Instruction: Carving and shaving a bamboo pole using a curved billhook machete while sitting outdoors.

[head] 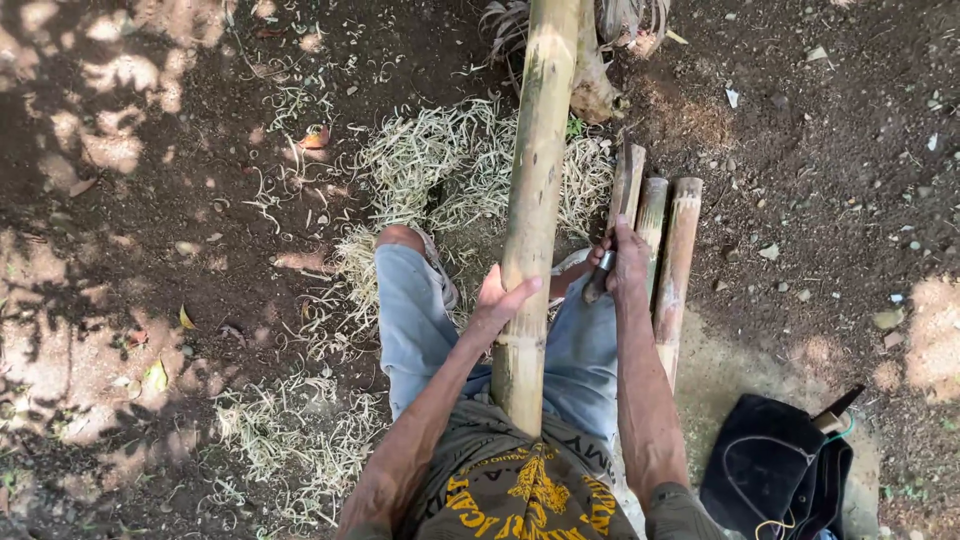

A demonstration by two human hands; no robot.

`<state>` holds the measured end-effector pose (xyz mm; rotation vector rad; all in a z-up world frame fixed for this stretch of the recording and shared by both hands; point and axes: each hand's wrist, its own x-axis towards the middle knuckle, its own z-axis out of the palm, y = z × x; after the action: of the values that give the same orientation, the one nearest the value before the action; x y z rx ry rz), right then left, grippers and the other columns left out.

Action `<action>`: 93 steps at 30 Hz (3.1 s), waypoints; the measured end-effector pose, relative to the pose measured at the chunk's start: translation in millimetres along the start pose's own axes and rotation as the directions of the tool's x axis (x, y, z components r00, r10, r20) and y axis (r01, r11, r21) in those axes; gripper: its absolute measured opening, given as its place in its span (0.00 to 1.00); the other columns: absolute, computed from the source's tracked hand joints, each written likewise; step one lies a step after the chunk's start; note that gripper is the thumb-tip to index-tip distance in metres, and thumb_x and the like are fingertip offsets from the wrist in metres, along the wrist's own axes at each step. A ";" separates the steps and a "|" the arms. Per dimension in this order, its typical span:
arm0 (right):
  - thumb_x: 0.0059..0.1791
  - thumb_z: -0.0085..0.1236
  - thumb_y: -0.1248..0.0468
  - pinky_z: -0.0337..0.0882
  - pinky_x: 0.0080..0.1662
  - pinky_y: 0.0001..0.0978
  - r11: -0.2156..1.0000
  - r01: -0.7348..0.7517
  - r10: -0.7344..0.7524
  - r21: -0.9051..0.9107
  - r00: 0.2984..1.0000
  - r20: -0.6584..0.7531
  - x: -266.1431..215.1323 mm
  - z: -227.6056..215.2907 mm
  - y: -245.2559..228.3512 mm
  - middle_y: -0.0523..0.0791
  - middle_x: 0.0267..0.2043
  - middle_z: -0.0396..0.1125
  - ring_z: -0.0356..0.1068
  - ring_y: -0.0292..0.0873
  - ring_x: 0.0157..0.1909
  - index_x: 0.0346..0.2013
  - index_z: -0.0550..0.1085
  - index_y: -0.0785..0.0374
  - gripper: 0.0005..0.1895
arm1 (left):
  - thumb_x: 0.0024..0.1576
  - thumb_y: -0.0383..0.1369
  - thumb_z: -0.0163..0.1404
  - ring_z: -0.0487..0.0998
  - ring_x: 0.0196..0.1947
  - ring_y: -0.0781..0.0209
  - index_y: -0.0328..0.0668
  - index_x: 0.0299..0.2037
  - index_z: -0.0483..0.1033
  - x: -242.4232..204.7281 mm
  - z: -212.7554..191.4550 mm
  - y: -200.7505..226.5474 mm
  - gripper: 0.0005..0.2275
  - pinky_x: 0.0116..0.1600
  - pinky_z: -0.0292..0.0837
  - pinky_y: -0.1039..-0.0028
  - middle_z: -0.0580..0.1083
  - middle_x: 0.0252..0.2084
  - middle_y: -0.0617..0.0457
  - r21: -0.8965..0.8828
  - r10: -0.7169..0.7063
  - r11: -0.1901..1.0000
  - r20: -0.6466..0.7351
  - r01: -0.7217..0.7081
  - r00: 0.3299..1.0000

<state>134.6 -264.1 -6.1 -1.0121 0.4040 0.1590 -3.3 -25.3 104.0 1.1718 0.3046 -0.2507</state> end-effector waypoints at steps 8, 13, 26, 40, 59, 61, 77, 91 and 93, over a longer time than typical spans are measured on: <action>0.55 0.57 0.53 0.65 0.21 0.34 0.999 -0.048 0.048 0.015 0.999 0.007 1.6 11.5 -4.3 0.42 0.18 0.61 0.64 0.40 0.19 0.28 0.69 0.62 0.18 | 0.47 0.45 0.64 0.79 0.46 0.60 0.33 0.57 0.67 -26.1 -6.1 -35.6 0.33 0.52 0.75 0.68 0.77 0.49 0.45 0.135 0.011 0.991 0.003 -0.011 1.000; 0.55 0.56 0.51 0.66 0.22 0.34 0.990 -0.116 0.116 -0.074 0.993 0.001 -23.9 16.3 -3.5 0.43 0.19 0.61 0.64 0.40 0.20 0.26 0.67 0.63 0.21 | 0.46 0.46 0.64 0.80 0.46 0.59 0.30 0.55 0.68 -38.1 10.9 -36.8 0.33 0.50 0.75 0.67 0.78 0.47 0.44 0.250 0.007 0.968 -0.105 0.020 0.994; 0.53 0.61 0.55 0.66 0.19 0.33 0.963 0.013 -0.042 -0.268 0.994 -0.103 -27.1 -18.5 -10.7 0.43 0.18 0.62 0.65 0.39 0.16 0.31 0.71 0.65 0.17 | 0.47 0.39 0.65 0.83 0.34 0.60 0.28 0.49 0.74 -30.4 -15.1 -30.3 0.25 0.40 0.80 0.72 0.81 0.38 0.44 0.084 0.050 0.995 -0.043 -0.046 0.998; 0.52 0.64 0.47 0.66 0.19 0.32 0.979 0.030 -0.077 -0.203 0.970 -0.229 23.7 38.9 -41.0 0.40 0.19 0.60 0.63 0.38 0.17 0.29 0.66 0.64 0.25 | 0.48 0.42 0.62 0.80 0.45 0.58 0.30 0.57 0.68 -6.2 -22.0 -28.2 0.30 0.51 0.76 0.68 0.79 0.46 0.43 0.316 0.011 0.949 -0.054 0.006 0.999; 0.51 0.65 0.40 0.66 0.24 0.38 -0.007 0.407 -0.448 -0.913 0.815 0.367 203.9 149.3 -114.0 0.42 0.18 0.65 0.64 0.38 0.18 0.23 0.74 0.63 0.30 | 0.51 0.20 0.47 0.73 0.50 0.48 0.30 0.53 0.67 383.1 -4.0 145.4 0.18 0.58 0.69 0.58 0.71 0.48 0.38 0.947 0.558 0.017 0.257 -0.320 0.789; 0.51 0.69 0.46 0.69 0.26 0.38 -0.025 0.502 -0.502 -0.864 0.741 0.445 209.6 161.7 -123.5 0.44 0.21 0.68 0.66 0.38 0.20 0.27 0.76 0.65 0.25 | 0.55 0.17 0.46 0.73 0.49 0.51 0.34 0.51 0.68 387.6 -4.9 148.7 0.14 0.60 0.71 0.60 0.72 0.47 0.42 0.910 0.572 0.184 0.208 -0.371 0.794; 0.47 0.76 0.53 0.77 0.42 0.39 -0.026 0.659 -0.578 -0.752 0.603 0.549 220.1 204.0 -139.1 0.53 0.38 0.77 0.79 0.47 0.37 0.50 0.78 0.65 0.25 | 0.56 0.30 0.57 0.72 0.45 0.50 0.43 0.43 0.69 405.8 -0.9 146.6 0.10 0.48 0.63 0.54 0.72 0.43 0.49 0.863 0.795 0.198 0.136 -0.465 0.591; 0.45 0.77 0.48 0.73 0.30 0.38 -0.014 0.602 -0.533 -0.798 0.671 0.515 196.0 187.0 -127.2 0.46 0.25 0.74 0.72 0.41 0.24 0.40 0.80 0.65 0.25 | 0.55 0.29 0.59 0.71 0.46 0.55 0.47 0.43 0.69 389.2 -2.0 129.2 0.11 0.51 0.61 0.59 0.71 0.40 0.53 0.840 0.698 0.334 0.085 -0.428 0.711; 0.47 0.75 0.48 0.71 0.27 0.35 0.004 0.576 -0.460 -0.818 0.727 0.510 182.7 182.3 -131.0 0.46 0.26 0.74 0.71 0.40 0.22 0.41 0.80 0.66 0.24 | 0.46 0.23 0.54 0.71 0.48 0.56 0.47 0.43 0.68 370.7 3.3 127.6 0.16 0.50 0.61 0.60 0.71 0.41 0.54 0.894 0.584 0.360 0.008 -0.268 0.812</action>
<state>389.2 -188.6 109.0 -2.3851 -0.3288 -0.3104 386.9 5.9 81.0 2.3066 0.1034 0.3416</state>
